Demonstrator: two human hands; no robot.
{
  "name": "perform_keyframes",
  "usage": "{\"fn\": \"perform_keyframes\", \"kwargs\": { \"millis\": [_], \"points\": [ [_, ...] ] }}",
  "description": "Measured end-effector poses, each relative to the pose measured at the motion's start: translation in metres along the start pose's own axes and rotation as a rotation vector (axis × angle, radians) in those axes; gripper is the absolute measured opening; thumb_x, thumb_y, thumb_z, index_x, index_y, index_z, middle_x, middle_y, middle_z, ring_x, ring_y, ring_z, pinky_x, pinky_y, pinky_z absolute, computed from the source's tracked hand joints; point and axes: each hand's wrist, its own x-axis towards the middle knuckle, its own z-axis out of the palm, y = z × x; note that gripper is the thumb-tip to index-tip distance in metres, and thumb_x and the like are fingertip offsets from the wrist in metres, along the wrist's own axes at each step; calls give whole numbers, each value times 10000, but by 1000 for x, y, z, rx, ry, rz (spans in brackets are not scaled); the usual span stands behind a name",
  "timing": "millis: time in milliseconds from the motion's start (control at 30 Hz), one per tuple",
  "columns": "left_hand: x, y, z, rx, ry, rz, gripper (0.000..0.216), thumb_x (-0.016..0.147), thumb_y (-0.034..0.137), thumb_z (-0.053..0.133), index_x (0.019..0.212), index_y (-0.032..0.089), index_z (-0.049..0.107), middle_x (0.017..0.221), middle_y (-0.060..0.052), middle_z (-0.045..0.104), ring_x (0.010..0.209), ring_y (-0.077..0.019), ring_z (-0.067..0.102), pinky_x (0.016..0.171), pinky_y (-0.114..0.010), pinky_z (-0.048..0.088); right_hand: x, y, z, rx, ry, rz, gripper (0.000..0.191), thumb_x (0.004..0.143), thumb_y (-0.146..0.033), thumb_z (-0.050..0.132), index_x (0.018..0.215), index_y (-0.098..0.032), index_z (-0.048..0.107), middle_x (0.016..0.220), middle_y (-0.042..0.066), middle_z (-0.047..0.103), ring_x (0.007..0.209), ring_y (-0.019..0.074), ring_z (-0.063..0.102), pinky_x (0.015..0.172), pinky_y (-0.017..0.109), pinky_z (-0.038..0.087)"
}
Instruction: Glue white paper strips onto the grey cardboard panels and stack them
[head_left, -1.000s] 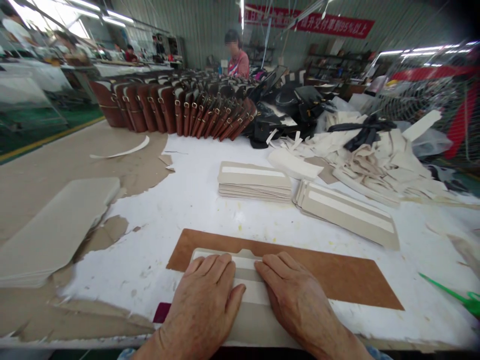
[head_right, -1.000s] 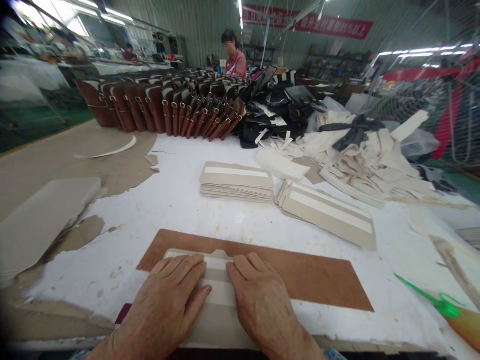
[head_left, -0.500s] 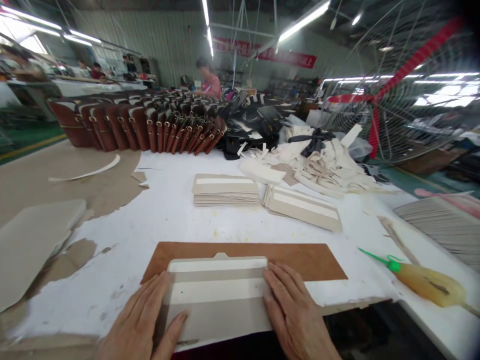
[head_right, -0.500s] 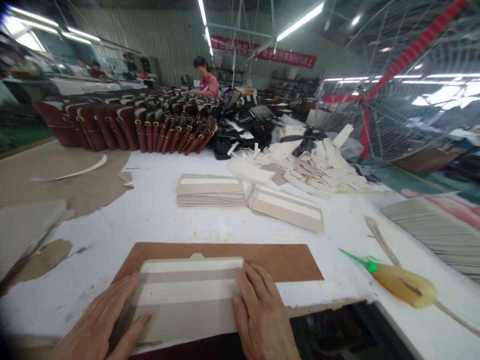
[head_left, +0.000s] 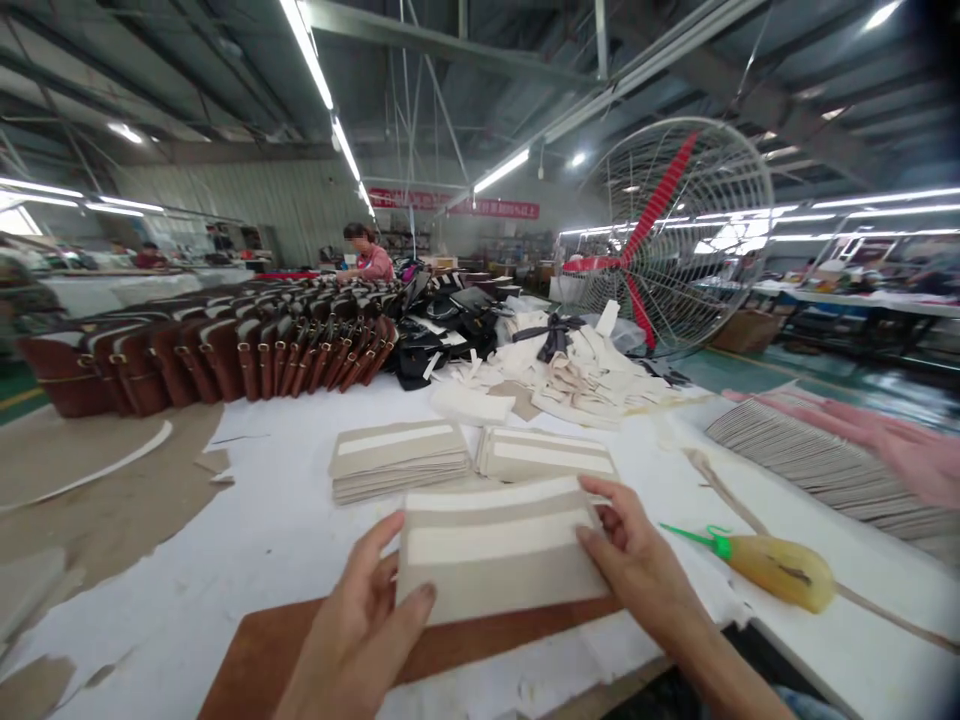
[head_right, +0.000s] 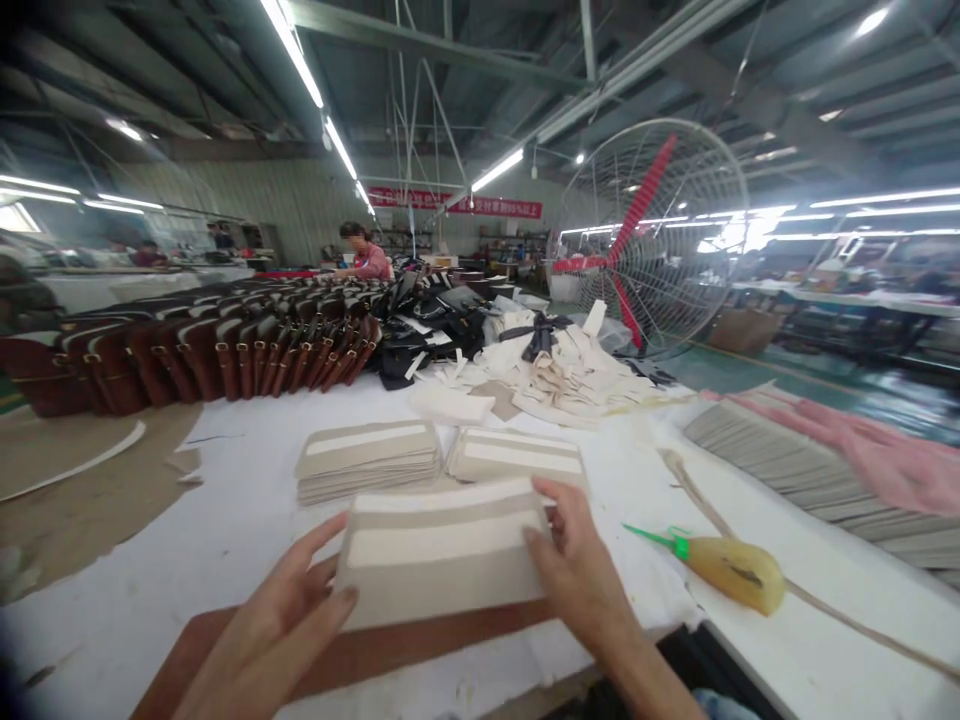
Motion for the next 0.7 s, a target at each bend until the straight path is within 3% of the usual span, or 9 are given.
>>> {"fn": "perform_keyframes", "kwargs": {
  "millis": [67,167,233,300,367,433,567,700],
  "points": [
    [44,10,34,49,-138,101,788,869,544,660,1512,193,372,1401,-172,628,1267,-342,634,1051,-485,554,40,15,-17,-124,112,34,494,800,-348,630,1283,-244,640,1166,82,662,957,236,690,862,379,592],
    [105,9,77,148,-149,186,740,780,411,696,1439,168,462,1510,-186,523,1334,-352,575,1067,-468,535,90,37,-31,-218,175,71,477,765,-346,595,1217,-208,662,1258,125,591,889,226,688,844,405,590],
    [129,3,94,250,-105,227,732,743,341,707,1417,150,497,1531,-196,490,1406,-364,496,1179,-511,423,111,48,-34,-272,194,87,453,738,-334,591,1156,-182,680,1261,156,569,884,244,686,872,449,580],
    [137,-4,94,361,-56,261,707,717,316,721,1378,139,543,1526,-204,487,1451,-376,433,1240,-537,323,123,52,-34,-323,193,73,394,718,-320,605,1070,-170,699,1220,175,577,1008,313,672,986,533,525],
    [132,-11,77,468,-15,301,680,694,302,739,1339,153,586,1530,-185,487,1472,-367,402,1262,-522,285,127,50,-27,-360,160,19,321,730,-312,617,1003,-171,709,1210,190,585,1207,388,593,1117,605,402],
    [125,-14,44,569,49,332,656,691,279,745,1324,180,604,1550,-149,470,1485,-343,380,1276,-497,261,126,40,-12,-370,70,-65,277,776,-305,616,1000,-178,719,1240,185,599,1301,389,535,1168,592,348],
    [134,-11,-44,749,322,247,536,828,275,730,1330,161,578,1549,-154,433,1498,-366,315,1271,-589,193,126,8,47,-340,-236,-224,241,859,-250,662,1086,-211,728,1208,95,681,1173,257,630,1027,414,513],
    [159,-10,-107,838,460,55,428,955,366,717,1316,178,585,1465,-127,513,1394,-365,449,1179,-647,340,148,-20,117,-367,-412,-242,207,951,-294,706,1128,-187,704,1212,69,701,1115,230,661,990,455,539]
  ]
}}
